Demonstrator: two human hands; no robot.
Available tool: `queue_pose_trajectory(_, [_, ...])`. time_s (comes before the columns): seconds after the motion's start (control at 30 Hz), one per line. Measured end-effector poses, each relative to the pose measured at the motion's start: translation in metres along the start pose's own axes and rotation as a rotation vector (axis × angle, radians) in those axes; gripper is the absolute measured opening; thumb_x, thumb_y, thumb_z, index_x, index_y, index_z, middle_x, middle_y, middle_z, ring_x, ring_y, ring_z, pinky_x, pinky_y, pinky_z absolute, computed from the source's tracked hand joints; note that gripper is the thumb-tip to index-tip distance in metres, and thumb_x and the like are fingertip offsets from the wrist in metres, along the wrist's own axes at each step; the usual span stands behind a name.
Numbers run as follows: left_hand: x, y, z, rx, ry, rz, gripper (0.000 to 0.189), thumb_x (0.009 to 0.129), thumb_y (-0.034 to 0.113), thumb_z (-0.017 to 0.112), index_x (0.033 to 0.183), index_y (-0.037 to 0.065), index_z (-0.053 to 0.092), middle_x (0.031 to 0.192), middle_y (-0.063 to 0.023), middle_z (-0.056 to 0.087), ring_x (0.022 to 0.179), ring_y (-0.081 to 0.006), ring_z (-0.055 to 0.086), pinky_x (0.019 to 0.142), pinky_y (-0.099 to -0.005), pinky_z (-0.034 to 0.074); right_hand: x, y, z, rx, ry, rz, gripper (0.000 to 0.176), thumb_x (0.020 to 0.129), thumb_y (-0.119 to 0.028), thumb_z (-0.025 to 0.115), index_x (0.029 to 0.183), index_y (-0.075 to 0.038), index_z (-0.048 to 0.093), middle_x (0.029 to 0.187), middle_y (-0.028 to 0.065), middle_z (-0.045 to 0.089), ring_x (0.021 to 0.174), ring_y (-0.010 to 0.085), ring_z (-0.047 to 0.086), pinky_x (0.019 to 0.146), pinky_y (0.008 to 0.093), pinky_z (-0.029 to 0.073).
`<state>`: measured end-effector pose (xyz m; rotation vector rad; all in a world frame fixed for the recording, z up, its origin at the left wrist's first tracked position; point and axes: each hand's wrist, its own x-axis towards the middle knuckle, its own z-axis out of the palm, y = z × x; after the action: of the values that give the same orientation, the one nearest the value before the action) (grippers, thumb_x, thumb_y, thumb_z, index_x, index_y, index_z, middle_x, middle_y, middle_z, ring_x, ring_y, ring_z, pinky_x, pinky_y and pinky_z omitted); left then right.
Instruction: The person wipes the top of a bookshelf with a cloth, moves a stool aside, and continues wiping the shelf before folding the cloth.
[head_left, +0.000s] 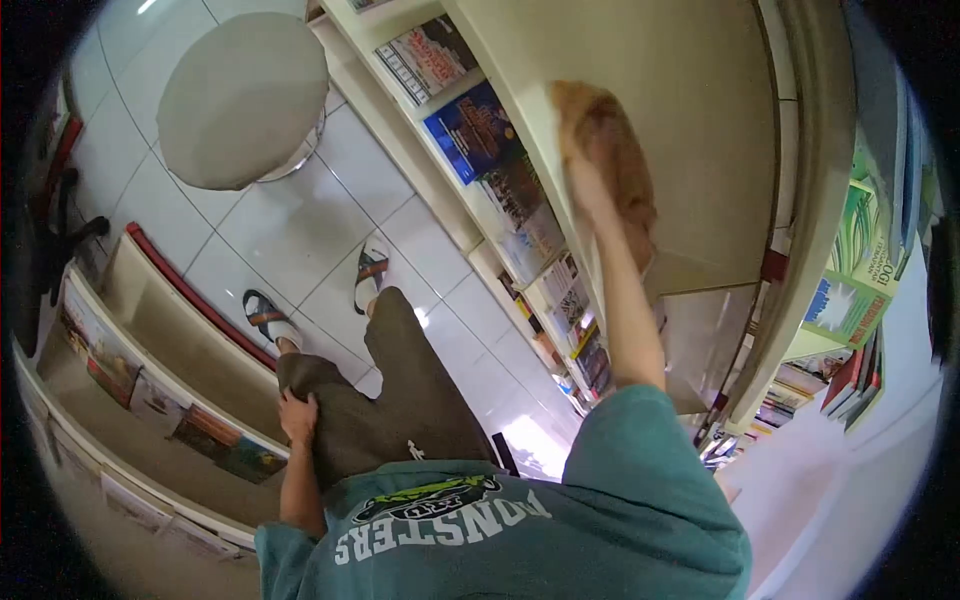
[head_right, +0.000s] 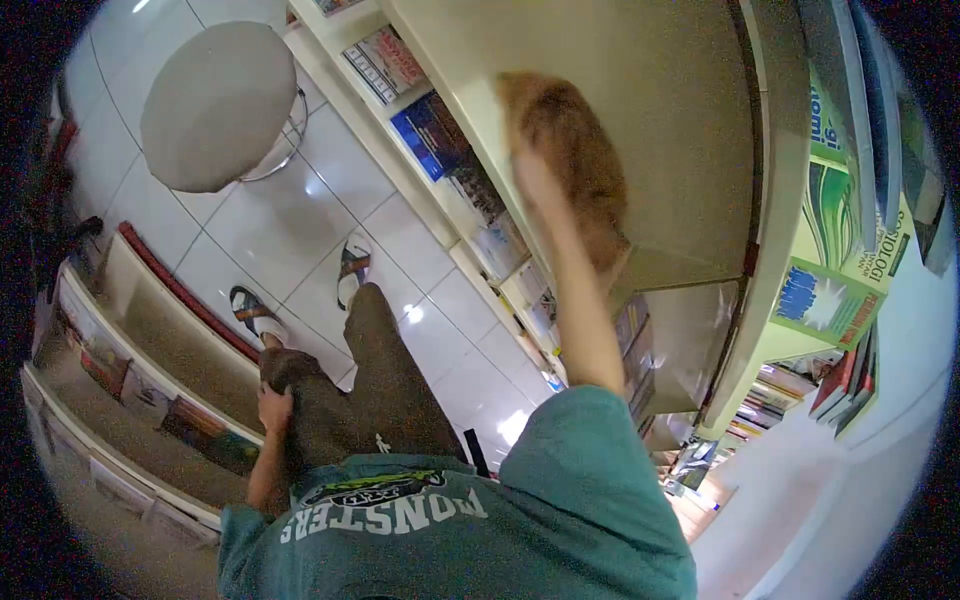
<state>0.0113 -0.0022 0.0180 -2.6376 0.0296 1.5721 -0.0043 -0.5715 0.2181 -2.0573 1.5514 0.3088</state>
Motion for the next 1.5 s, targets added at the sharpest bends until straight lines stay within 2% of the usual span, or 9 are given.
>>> queue_pose_trajectory(0.07, [-0.007,0.005,-0.010,-0.002,-0.024,0.004,0.063,0.077,0.036,0.054,0.127,0.002,0.034,0.122,-0.0213,0.041,0.109,-0.0382,0.044,0.091,-0.0430,0.038,-0.047,-0.019,0.019,-0.213,0.245,-0.363,0.064,0.088,-0.047,0.031,0.135,-0.005,0.022,0.140,0.0181,0.021,0.128,0.0336,0.024,0.104,0.0387,0.020])
queue_pose_trajectory(0.33, [-0.005,0.000,-0.008,-0.110,-0.053,-0.041,0.060,0.077,0.034,0.054,0.125,0.002,0.036,0.126,-0.0214,0.039,0.113,-0.0369,0.041,0.094,-0.0413,0.036,-0.092,0.133,-0.011,-0.270,0.316,0.024,0.061,0.090,-0.042,0.032,0.137,-0.005,0.019,0.143,0.0134,0.015,0.133,0.0244,0.010,0.107,0.0325,0.007])
queue_pose_trajectory(0.7, [-0.007,-0.006,0.011,-0.073,-0.029,-0.015,0.061,0.076,0.034,0.056,0.124,0.001,0.037,0.125,-0.0218,0.040,0.110,-0.0366,0.044,0.091,-0.0411,0.038,-0.010,-0.001,0.018,-0.074,0.324,-0.497,0.058,0.089,-0.041,0.036,0.130,0.001,0.033,0.134,0.0227,0.031,0.128,0.0324,0.023,0.105,0.0363,0.017])
queue_pose_trajectory(0.83, [-0.010,-0.006,0.000,-0.174,-0.052,-0.030,0.060,0.076,0.034,0.056,0.123,0.002,0.037,0.123,-0.0218,0.042,0.110,-0.0366,0.044,0.091,-0.0415,0.038,-0.100,0.064,-0.001,0.014,0.035,0.067,0.060,0.089,-0.043,0.034,0.133,-0.001,0.028,0.139,0.0190,0.022,0.131,0.0299,0.017,0.107,0.0348,0.012])
queue_pose_trajectory(1.0, [-0.011,-0.005,-0.005,-0.187,-0.041,-0.059,0.061,0.076,0.034,0.056,0.124,0.002,0.038,0.121,-0.0222,0.043,0.110,-0.0369,0.044,0.091,-0.0417,0.037,-0.073,0.083,-0.031,0.331,0.219,0.110,0.058,0.091,-0.041,0.032,0.135,-0.004,0.025,0.141,0.0129,0.020,0.131,0.0250,0.014,0.107,0.0319,0.009])
queue_pose_trajectory(1.03, [-0.010,-0.001,-0.008,-0.200,-0.049,-0.040,0.061,0.076,0.035,0.056,0.124,0.002,0.038,0.122,-0.0223,0.043,0.110,-0.0370,0.044,0.091,-0.0417,0.037,-0.040,0.111,-0.017,-0.150,0.422,-0.045,0.057,0.091,-0.040,0.032,0.135,-0.005,0.024,0.142,0.0121,0.019,0.132,0.0249,0.012,0.107,0.0320,0.008])
queue_pose_trajectory(1.2, [-0.001,-0.006,0.000,-0.120,0.002,-0.013,0.062,0.075,0.036,0.056,0.124,0.002,0.038,0.122,-0.0225,0.042,0.109,-0.0378,0.045,0.091,-0.0417,0.038,-0.014,0.000,0.003,-0.351,0.335,-0.427,0.054,0.091,-0.035,0.033,0.134,-0.001,0.026,0.139,0.0148,0.026,0.130,0.0275,0.020,0.106,0.0326,0.014])
queue_pose_trajectory(1.4, [-0.002,-0.006,-0.009,-0.160,-0.044,-0.036,0.063,0.074,0.037,0.056,0.124,0.002,0.039,0.123,-0.0224,0.041,0.110,-0.0375,0.044,0.093,-0.0407,0.036,-0.089,0.104,0.016,-0.112,0.133,0.182,0.057,0.091,-0.042,0.028,0.131,-0.001,0.033,0.136,0.0170,0.031,0.126,0.0311,0.028,0.104,0.0345,0.019])
queue_pose_trajectory(1.5, [-0.001,0.000,-0.011,-0.171,-0.033,-0.043,0.063,0.075,0.037,0.056,0.124,0.002,0.039,0.124,-0.0223,0.041,0.111,-0.0373,0.044,0.093,-0.0405,0.036,-0.088,0.081,0.000,-0.516,0.506,-0.158,0.055,0.092,-0.035,0.032,0.134,0.000,0.026,0.140,0.0143,0.025,0.130,0.0264,0.021,0.105,0.0314,0.015])
